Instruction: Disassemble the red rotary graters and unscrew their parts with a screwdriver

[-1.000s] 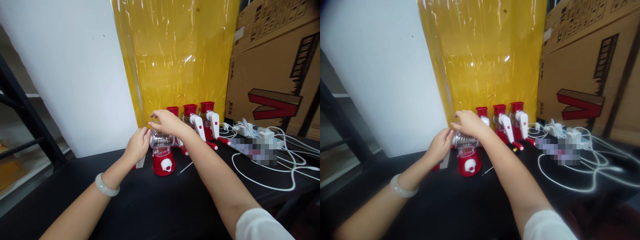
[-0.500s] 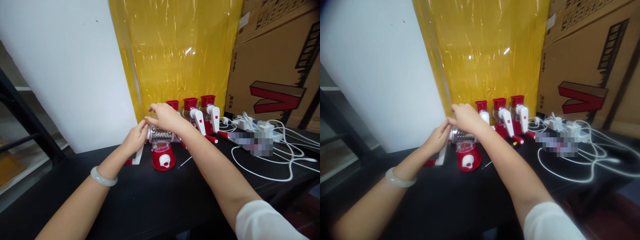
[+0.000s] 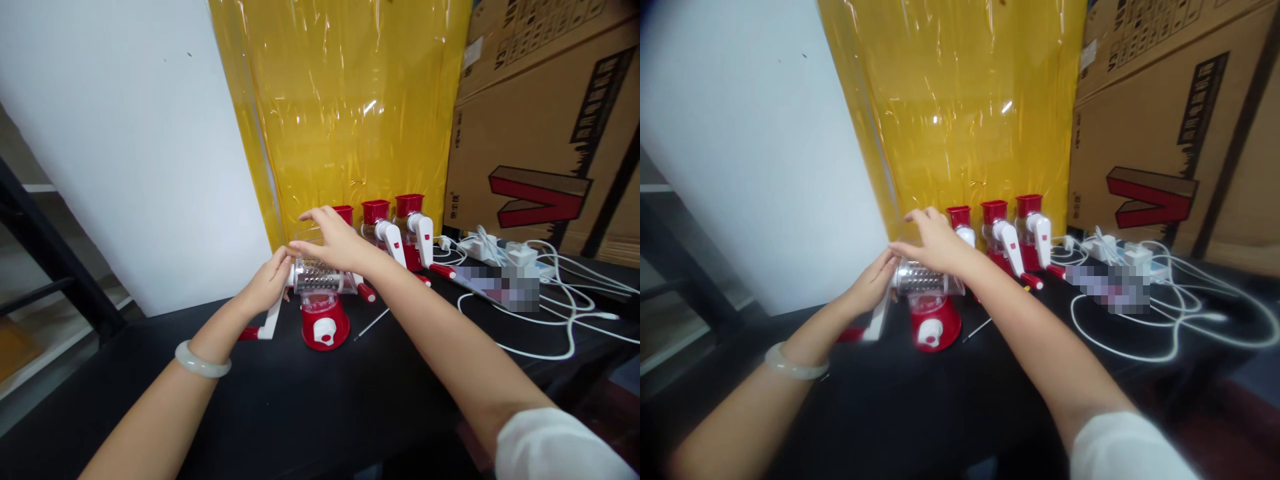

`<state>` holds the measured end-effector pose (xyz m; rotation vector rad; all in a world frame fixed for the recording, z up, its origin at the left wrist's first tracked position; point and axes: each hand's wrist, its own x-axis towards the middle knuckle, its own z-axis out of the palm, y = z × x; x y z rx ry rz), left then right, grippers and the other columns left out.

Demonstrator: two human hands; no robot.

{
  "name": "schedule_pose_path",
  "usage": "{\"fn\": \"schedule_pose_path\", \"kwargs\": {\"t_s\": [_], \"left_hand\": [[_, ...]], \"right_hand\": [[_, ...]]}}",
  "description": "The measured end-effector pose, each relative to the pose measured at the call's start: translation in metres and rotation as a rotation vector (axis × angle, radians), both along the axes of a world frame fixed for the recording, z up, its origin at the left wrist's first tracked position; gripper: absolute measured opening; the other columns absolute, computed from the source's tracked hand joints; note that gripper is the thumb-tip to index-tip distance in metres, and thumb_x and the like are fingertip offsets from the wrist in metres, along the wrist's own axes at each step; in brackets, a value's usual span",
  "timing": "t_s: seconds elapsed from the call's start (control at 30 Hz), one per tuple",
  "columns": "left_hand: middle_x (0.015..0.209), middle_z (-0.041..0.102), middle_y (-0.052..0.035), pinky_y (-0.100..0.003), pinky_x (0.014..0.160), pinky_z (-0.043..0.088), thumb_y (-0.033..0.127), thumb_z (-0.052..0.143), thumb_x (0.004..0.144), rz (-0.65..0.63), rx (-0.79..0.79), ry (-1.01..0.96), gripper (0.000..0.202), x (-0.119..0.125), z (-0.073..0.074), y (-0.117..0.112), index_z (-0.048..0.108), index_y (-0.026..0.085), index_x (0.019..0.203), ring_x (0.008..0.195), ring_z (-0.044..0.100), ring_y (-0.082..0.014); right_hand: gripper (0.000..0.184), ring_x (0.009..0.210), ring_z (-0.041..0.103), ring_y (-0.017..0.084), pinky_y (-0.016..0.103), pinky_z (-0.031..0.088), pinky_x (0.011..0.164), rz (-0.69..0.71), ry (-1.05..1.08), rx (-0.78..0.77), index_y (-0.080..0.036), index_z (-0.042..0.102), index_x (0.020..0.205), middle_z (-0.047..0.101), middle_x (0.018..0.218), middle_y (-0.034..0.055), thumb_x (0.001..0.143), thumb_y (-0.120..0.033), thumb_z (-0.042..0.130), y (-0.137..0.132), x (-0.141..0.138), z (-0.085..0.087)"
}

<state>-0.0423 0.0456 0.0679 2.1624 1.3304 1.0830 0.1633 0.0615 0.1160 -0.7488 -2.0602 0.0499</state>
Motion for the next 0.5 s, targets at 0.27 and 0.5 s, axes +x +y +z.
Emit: {"fn": "schedule_pose_path", "kwargs": {"t_s": [0.27, 0.5], "left_hand": [[0.057, 0.048, 0.0043, -0.028, 0.043, 0.043, 0.055, 0.036, 0.094, 0.063, -0.033, -0.081, 0.037, 0.006, -0.004, -0.002, 0.047, 0.023, 0.109, 0.043, 0.05, -0.016], [0.054, 0.046, 0.007, -0.026, 0.045, 0.041, 0.066, 0.041, 0.089, 0.151, -0.018, -0.2, 0.044, 0.011, -0.018, -0.001, 0.045, 0.023, 0.096, 0.043, 0.046, -0.0131]], "right_hand": [[0.03, 0.083, 0.057, 0.019, 0.036, 0.048, 0.081, 0.028, 0.486, -0.07, -0.021, 0.053, 0.089, 0.057, 0.088, 0.0041, 0.092, -0.05, 0.05, 0.008, 0.049, -0.078], [0.037, 0.079, 0.064, 0.017, 0.032, 0.052, 0.078, 0.378, 0.594, -0.476, -0.022, 0.057, 0.089, 0.065, 0.084, 0.001, 0.084, -0.058, 0.06, 0.002, 0.023, -0.115]]}}
